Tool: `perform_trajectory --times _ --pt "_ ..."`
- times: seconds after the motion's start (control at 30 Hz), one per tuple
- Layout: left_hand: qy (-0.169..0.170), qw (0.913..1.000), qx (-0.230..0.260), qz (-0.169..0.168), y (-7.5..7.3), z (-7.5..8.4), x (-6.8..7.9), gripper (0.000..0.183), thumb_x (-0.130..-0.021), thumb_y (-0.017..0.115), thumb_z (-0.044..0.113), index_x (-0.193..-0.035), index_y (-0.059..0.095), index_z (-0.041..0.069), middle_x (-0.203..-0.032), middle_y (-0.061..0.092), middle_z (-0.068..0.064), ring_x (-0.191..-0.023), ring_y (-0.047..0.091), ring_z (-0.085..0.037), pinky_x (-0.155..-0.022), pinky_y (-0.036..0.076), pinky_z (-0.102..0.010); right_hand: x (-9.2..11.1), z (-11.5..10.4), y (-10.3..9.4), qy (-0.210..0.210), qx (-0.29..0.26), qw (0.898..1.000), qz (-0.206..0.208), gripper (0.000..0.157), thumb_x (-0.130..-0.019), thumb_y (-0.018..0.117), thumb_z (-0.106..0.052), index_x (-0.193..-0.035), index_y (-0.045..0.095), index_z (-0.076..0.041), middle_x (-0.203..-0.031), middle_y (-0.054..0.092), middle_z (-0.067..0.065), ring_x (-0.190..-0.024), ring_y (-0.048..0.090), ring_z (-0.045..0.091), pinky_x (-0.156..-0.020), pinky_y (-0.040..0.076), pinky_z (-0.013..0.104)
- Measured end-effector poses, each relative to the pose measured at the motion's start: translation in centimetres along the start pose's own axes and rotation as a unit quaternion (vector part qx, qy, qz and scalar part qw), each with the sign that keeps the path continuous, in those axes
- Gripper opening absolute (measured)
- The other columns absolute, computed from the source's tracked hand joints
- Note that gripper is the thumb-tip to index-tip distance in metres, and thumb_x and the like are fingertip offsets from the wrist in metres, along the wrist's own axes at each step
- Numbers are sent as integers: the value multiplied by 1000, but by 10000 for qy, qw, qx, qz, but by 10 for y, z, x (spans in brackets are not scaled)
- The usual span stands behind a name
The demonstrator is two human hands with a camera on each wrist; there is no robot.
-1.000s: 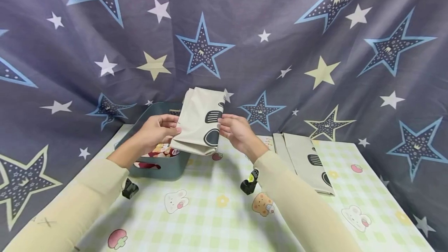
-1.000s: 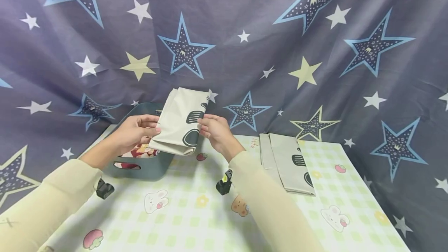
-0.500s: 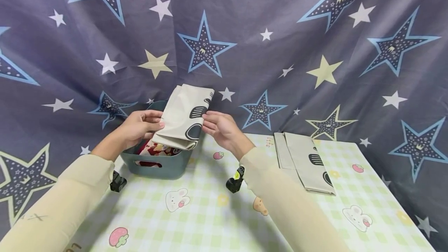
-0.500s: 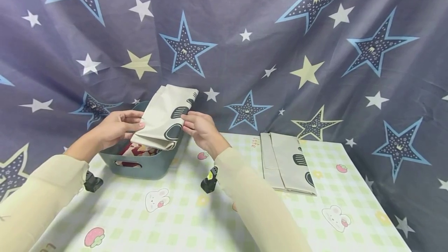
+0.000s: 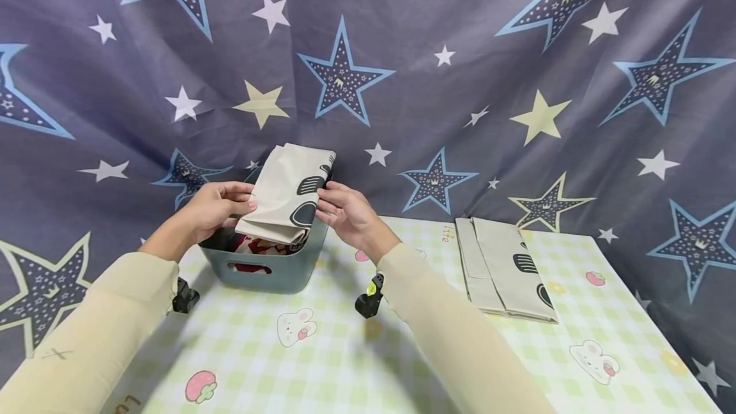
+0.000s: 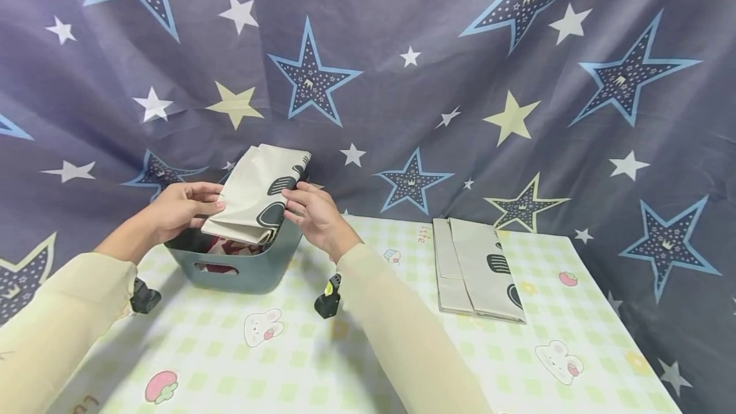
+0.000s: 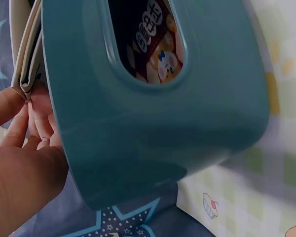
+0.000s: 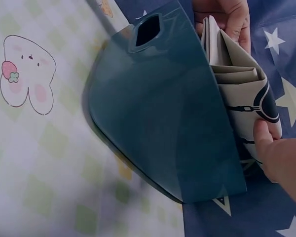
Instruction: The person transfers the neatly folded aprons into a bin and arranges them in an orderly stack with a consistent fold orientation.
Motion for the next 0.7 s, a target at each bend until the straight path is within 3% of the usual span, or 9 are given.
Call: perform_trajectory --times 0.23,0.37,0.47,0.6,0.7 --pt "-44 10000 -76 18 -8 -5 3 58 -100 68 12 -150 43 -3 -114 62 -1 -86 68 -6 -74 60 -28 -5 10 4 65 5 10000 -58 71 -98 56 1 -160 22 1 -161 29 25 -151 27 40 -121 30 48" --pt "-33 9998 -211 20 -10 -5 6 59 -99 69 13 -150 44 -4 -121 60 -8 -88 67 -6 -76 59 -28 -5 13 5 99 37 9999 -78 72 -98 56 2 -160 21 2 -161 30 26 -151 27 41 -121 30 48" --pt "82 9970 -764 117 -14 -3 9 58 -100 68 16 -148 45 -5 -128 58 -16 -92 66 -9 -77 59 -29 -6 12 2 117 419 9991 8 73 -97 59 0 -160 22 2 -161 30 25 -152 25 39 -121 30 47" --pt "260 9817 -1842 418 -22 5 14 55 -101 68 23 -145 50 -4 -128 58 -21 -97 66 -22 -73 59 -33 -8 10 -11 115 1064 9935 377 72 -95 64 -2 -158 29 2 -160 36 22 -152 26 37 -121 30 46" --pt "305 9748 -2169 428 -23 9 16 53 -101 68 24 -144 51 -1 -128 58 -22 -98 65 -28 -73 58 -37 -9 8 -22 97 1162 9912 619 68 -95 65 -3 -156 36 1 -158 40 22 -150 30 37 -120 32 47"
Point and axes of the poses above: each hand's wrist, its own x-axis away from the middle knuckle, its own y-axis out of the palm, z = x × y, the point moved 8 cm from there along -x, towards the middle knuckle
